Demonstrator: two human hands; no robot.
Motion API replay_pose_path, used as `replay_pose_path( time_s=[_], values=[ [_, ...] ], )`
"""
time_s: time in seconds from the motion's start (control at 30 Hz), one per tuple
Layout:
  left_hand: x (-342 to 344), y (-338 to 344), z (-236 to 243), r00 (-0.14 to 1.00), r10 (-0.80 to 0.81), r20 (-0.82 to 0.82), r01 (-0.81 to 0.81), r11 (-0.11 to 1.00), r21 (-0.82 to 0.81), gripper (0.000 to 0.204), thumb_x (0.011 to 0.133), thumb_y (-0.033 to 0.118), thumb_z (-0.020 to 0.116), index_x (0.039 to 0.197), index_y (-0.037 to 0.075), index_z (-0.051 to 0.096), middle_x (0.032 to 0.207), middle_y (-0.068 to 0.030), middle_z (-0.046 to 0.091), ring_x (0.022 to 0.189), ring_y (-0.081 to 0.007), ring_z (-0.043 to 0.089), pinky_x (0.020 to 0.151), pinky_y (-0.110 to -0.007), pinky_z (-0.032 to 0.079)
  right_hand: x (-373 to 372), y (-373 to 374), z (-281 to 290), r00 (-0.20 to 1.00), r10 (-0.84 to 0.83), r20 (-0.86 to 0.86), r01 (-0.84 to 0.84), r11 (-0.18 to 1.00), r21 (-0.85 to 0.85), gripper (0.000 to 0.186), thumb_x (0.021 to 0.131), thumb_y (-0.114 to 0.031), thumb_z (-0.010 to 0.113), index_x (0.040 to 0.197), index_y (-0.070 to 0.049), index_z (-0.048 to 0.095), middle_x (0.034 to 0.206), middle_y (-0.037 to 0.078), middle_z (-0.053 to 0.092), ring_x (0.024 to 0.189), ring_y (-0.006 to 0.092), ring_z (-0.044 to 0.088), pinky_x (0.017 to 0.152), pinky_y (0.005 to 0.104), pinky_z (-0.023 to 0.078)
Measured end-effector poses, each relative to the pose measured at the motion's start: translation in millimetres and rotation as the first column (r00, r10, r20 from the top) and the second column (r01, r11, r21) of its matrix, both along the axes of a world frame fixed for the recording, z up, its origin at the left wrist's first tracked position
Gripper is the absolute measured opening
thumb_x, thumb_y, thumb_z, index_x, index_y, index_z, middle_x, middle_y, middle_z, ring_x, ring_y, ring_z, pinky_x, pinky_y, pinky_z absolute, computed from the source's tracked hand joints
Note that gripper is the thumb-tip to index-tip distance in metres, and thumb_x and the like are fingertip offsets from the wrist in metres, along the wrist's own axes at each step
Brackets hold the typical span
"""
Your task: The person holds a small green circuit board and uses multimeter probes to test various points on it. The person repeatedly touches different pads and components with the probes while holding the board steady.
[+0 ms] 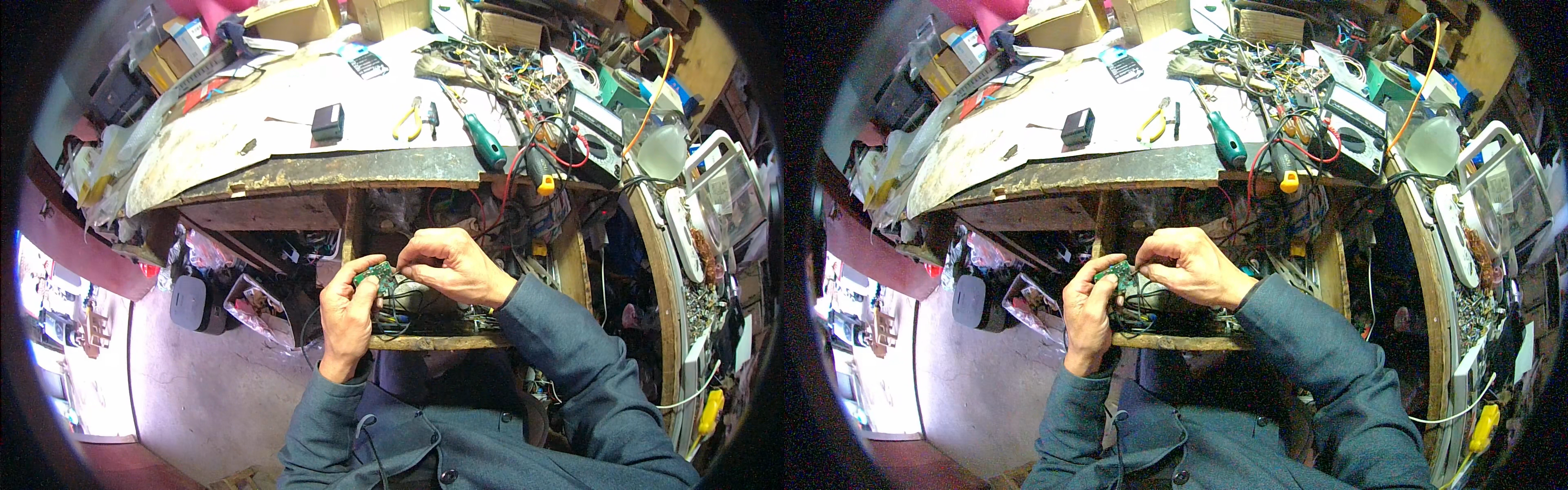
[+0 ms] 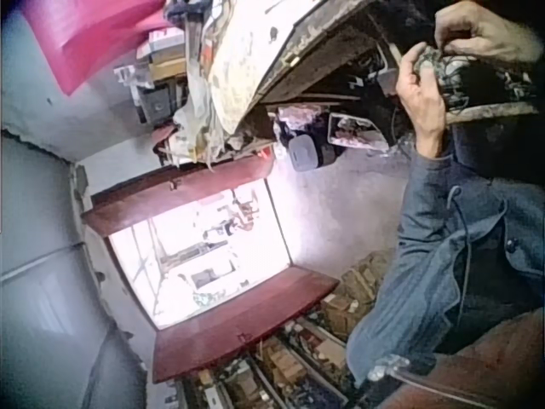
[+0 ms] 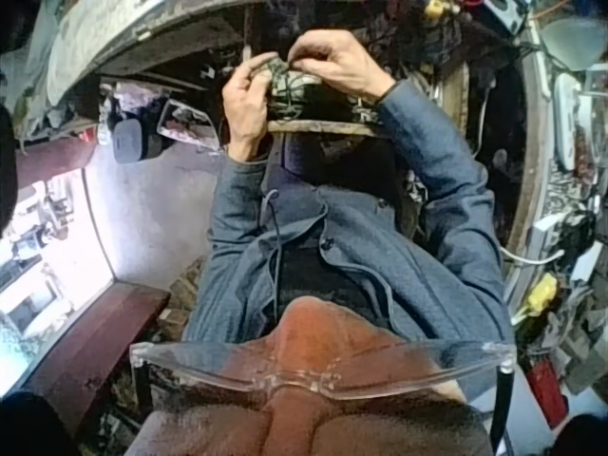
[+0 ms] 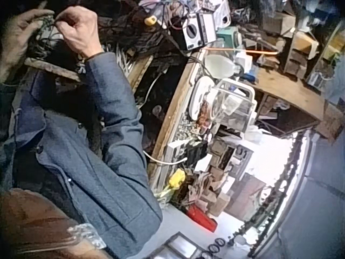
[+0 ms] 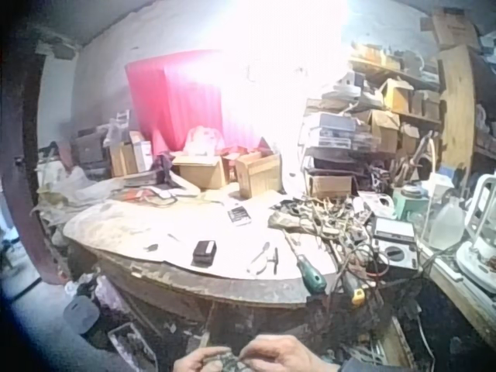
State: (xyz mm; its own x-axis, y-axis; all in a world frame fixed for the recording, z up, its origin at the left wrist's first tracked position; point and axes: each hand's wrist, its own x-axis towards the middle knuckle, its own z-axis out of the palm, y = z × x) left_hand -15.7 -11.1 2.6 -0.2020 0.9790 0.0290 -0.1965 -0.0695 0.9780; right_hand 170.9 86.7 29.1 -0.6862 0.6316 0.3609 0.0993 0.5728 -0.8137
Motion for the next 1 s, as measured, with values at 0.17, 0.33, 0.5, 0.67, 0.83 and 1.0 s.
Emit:
replay_pose_path(
  time_s=[0.17,0.33,0.5,0.67,0.83,1.0],
  values=[
    [-2.5,1.2,-0.1,0.994,-0.027,0.103,0.032,0.998,-0.046,0.027,0.097,0.005,0.055,0.119,-0.004,0.068,0.092,-0.0044,0.072,0.063,-0.0047,0.057,0.057,-0.019,0.046,-0.1,-1.4,1.7,1.000,-0.020,-0.007,0.021,0.994,0.111,0.009,0.083,-0.002,0.071,0.092,-0.004,0.069,0.078,0.010,0.063,0.075,0.0260,0.065,0.067,0.0358,0.051],
    [-5.8,3.5,-4.3,0.987,-0.070,0.144,0.075,0.997,-0.035,0.027,0.098,0.006,0.053,0.120,-0.005,0.066,0.094,-0.0078,0.073,0.063,-0.0067,0.059,0.055,-0.021,0.049,-2.0,-3.7,-1.4,0.991,-0.130,-0.018,0.131,0.975,0.179,0.010,0.083,-0.001,0.071,0.092,-0.004,0.070,0.078,0.010,0.062,0.072,0.0257,0.064,0.063,0.0355,0.051],
    [-0.6,2.0,-4.3,0.994,0.020,0.106,-0.019,1.000,-0.009,0.026,0.101,0.007,0.052,0.122,-0.004,0.064,0.098,-0.0100,0.074,0.063,-0.0065,0.059,0.054,-0.021,0.048,-2.7,-2.4,-0.5,0.982,-0.159,-0.101,0.168,0.982,0.085,0.008,0.085,-0.002,0.071,0.092,-0.004,0.070,0.078,0.011,0.062,0.070,0.0235,0.064,0.061,0.0338,0.050],
    [1.0,1.2,-1.7,1.000,0.016,-0.001,-0.016,1.000,-0.018,0.025,0.102,0.006,0.054,0.122,-0.002,0.066,0.094,-0.0031,0.071,0.066,-0.0041,0.056,0.058,-0.019,0.046,-2.8,-4.4,0.0,0.997,-0.077,0.004,0.076,0.995,0.058,0.008,0.087,-0.008,0.073,0.090,-0.002,0.067,0.078,0.012,0.063,0.074,0.0258,0.063,0.067,0.0368,0.050],
    [0.8,0.3,-2.8,0.998,0.008,-0.060,-0.009,1.000,-0.006,0.025,0.101,0.005,0.055,0.121,-0.001,0.068,0.092,-0.0003,0.069,0.068,-0.0027,0.055,0.060,-0.018,0.044,-3.6,-4.4,-1.8,0.998,-0.059,0.007,0.059,0.997,0.058,0.009,0.087,-0.009,0.073,0.090,-0.002,0.067,0.078,0.012,0.063,0.074,0.0268,0.063,0.067,0.0370,0.050],
    [1.0,-0.9,-1.5,0.996,0.003,-0.085,-0.002,1.000,0.001,0.025,0.101,0.004,0.055,0.122,-0.001,0.068,0.091,0.0008,0.068,0.068,-0.0020,0.053,0.060,-0.018,0.044,-3.4,-4.1,-1.2,0.998,-0.051,0.023,0.049,0.996,0.070,0.010,0.088,-0.011,0.073,0.090,-0.003,0.067,0.079,0.012,0.063,0.074,0.0274,0.064,0.067,0.0376,0.050]
  ],
)
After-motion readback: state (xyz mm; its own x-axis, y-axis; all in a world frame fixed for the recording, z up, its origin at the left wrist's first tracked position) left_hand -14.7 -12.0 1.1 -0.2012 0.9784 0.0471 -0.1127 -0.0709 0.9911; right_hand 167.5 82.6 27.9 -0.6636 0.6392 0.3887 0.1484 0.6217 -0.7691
